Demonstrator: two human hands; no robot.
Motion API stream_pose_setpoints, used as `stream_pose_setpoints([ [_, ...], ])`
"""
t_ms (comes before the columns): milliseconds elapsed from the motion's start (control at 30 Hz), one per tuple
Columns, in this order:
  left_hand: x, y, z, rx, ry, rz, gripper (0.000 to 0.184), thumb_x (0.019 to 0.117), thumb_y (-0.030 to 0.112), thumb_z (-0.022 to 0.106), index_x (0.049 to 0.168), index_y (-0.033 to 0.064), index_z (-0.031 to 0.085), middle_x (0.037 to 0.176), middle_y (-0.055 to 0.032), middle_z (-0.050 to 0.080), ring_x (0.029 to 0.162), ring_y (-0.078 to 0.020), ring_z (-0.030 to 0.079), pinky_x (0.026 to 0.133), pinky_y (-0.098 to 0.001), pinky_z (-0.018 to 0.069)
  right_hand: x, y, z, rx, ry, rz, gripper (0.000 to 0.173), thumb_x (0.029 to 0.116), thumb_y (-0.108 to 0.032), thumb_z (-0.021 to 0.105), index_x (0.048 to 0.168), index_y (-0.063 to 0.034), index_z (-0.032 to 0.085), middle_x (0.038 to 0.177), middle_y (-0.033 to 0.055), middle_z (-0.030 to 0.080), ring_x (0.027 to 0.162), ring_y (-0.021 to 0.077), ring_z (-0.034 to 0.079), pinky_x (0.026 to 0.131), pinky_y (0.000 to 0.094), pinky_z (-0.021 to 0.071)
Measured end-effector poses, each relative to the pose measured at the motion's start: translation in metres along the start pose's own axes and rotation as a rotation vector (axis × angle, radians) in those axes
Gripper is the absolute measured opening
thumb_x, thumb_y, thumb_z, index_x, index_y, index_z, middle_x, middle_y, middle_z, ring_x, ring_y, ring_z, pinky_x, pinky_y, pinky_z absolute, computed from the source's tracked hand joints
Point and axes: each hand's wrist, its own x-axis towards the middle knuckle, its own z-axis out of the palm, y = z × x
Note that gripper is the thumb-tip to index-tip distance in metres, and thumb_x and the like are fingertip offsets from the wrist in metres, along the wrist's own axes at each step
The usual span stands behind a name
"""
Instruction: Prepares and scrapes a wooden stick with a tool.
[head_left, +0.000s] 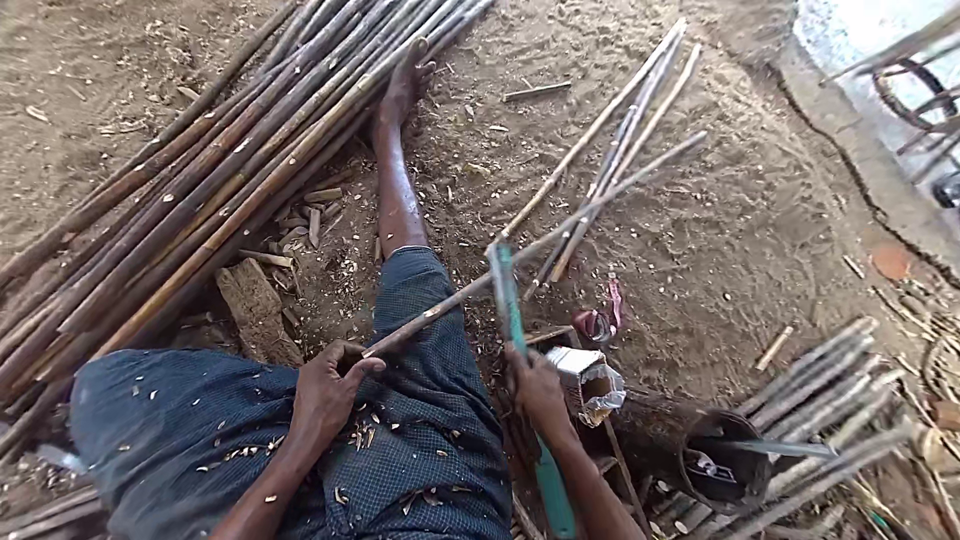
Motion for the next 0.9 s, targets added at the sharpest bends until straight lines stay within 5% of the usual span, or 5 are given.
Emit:
stream_pose_setpoints([
  [100,0.000,0.000,-0.003,-0.028,-0.019,-0.034,0.023,0.0882,0.038,0.081,0.100,0.0197,0.072,0.077,0.0036,0.070,0.065,-0.0128,0.067,0.062,-0.0374,0.0580,-0.028,-0.016,0.013,-0.265,-0.158,-0.144,0.048,0.0987,-0.059,0.055,0.091,-0.0142,0.069,0.072,0.0062,0.063,0.069,0.0249,0.065,0.065,0.0528,0.0544],
  [233,0.003,-0.002,0.001,-0.011,-0.011,0.023,0.025,0.0850,0.036,0.084,0.101,0.0208,0.072,0.078,0.0055,0.071,0.066,-0.0106,0.067,0.062,-0.0365,0.0580,0.000,-0.005,-0.002,0.027,0.019,0.049,0.056,0.1027,-0.062,0.049,0.101,-0.0077,0.064,0.062,0.0084,0.056,0.046,0.0219,0.053,0.044,0.0417,0.0492],
  [367,-0.002,0.004,-0.001,0.028,0.014,0.065,0.028,0.0809,0.032,0.088,0.101,0.0206,0.072,0.078,0.0066,0.071,0.067,-0.0086,0.066,0.063,-0.0346,0.0576,-0.027,-0.031,0.010,-0.289,-0.193,-0.119,0.047,0.0986,-0.060,0.056,0.089,-0.0154,0.067,0.071,0.0053,0.062,0.066,0.0235,0.063,0.062,0.0516,0.0534],
  [767,0.006,-0.001,-0.001,0.037,-0.053,0.016,0.022,0.0952,0.042,0.072,0.100,0.0206,0.070,0.075,0.0063,0.069,0.063,-0.0106,0.064,0.060,-0.0368,0.0546,0.007,-0.003,-0.006,0.069,0.027,0.052,0.058,0.1028,-0.063,0.046,0.103,-0.0071,0.064,0.063,0.0076,0.055,0.046,0.0203,0.051,0.044,0.0407,0.0487],
  [900,0.006,-0.001,-0.006,0.022,-0.072,-0.003,0.023,0.0950,0.041,0.072,0.100,0.0188,0.069,0.076,0.0040,0.069,0.063,-0.0122,0.064,0.060,-0.0377,0.0554,-0.023,-0.020,0.012,-0.266,-0.158,-0.161,0.046,0.0996,-0.057,0.056,0.091,-0.0139,0.068,0.072,0.0057,0.063,0.068,0.0238,0.064,0.064,0.0513,0.0538],
])
